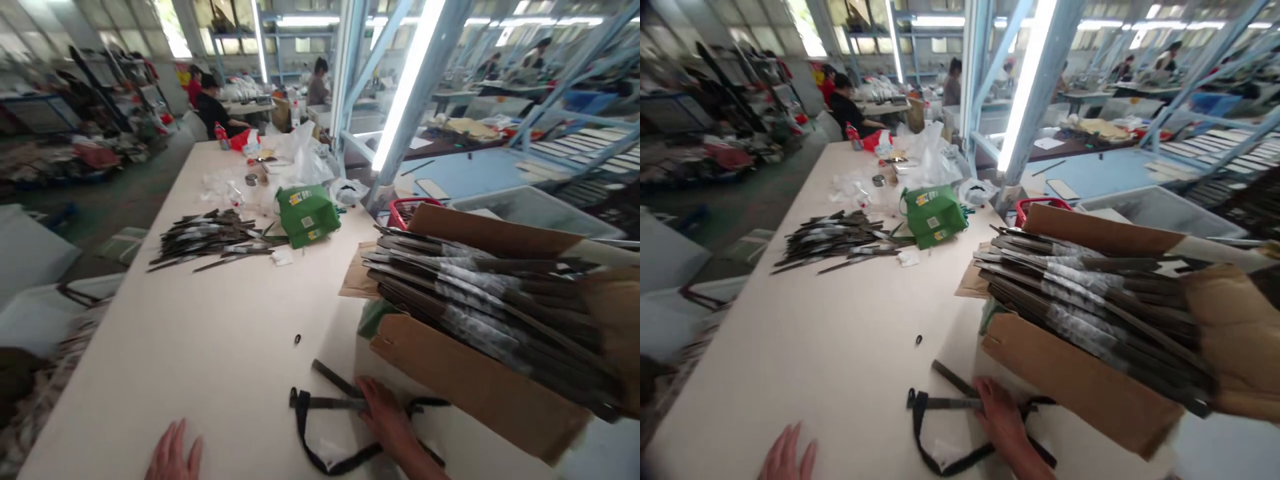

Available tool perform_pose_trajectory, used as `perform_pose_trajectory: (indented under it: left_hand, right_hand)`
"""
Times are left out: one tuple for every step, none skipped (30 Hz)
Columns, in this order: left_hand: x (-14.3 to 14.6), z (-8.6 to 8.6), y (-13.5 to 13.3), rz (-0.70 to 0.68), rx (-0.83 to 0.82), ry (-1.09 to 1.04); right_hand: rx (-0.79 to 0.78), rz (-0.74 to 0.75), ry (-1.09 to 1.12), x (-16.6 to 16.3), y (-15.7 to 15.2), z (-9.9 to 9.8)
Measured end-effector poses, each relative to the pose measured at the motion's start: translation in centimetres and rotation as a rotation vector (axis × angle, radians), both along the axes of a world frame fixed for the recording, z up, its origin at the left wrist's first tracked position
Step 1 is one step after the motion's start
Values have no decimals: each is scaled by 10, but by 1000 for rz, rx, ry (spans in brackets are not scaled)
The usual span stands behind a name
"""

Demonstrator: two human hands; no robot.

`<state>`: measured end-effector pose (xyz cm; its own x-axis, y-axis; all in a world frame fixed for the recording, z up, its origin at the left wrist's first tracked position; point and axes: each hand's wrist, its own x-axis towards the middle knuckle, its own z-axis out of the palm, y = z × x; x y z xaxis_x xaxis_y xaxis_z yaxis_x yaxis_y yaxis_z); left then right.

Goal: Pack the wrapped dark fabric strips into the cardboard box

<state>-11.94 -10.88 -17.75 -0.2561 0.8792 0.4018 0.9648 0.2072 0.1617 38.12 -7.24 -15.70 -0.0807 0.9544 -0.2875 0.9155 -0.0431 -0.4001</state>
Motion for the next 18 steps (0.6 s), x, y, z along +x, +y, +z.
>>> perform_pose_trajectory:
  left_hand:
    - [-1,-1,1,-10,11,28]
    - [-2,-2,1,-20,20,48]
    - [-3,-4,0,-26,26,61]
    - [-3,-5,-1,-28,31,66]
    - [-2,-6,-2,-24,35,68]
    - [-1,-7,-3,-17,41,65]
    - [0,-8,-5,-9,49,56]
    - [1,-9,-5,-1,57,45]
    - [2,-10,-6,8,59,33]
    - [3,-10,-6,18,57,24]
    - [3,-11,-6,29,52,20]
    - [3,-11,-6,38,46,22]
    - [2,-10,-6,39,40,30]
    - [1,-9,-6,37,34,41]
    - [0,-7,-6,31,27,48]
    - [0,-4,-6,23,26,47]
    - [2,0,-7,19,33,33]
    - [5,4,-7,19,51,10]
  right_hand:
    - [-8,10,2,1,8,-1]
    - [-22,23,6,1,15,0]
    - [-42,36,11,1,22,2]
    - [-63,43,18,0,28,4]
    - [-87,41,27,-1,32,7]
    - [-104,31,45,-2,36,8]
    - [-109,20,81,-4,38,10]
    - [-107,7,139,-6,40,12]
    - [-97,-3,220,-9,41,15]
    - [-80,-10,322,-12,42,20]
    - [-53,-13,438,-15,42,28]
    - [-13,-18,557,-19,42,39]
    - [39,-30,663,-24,43,54]
    - [105,-41,756,-28,43,71]
    - [184,-57,826,-33,44,89]
    - [262,-70,879,-38,45,107]
    - [337,-71,929,-42,47,123]
    - [402,-77,975,-46,48,134]
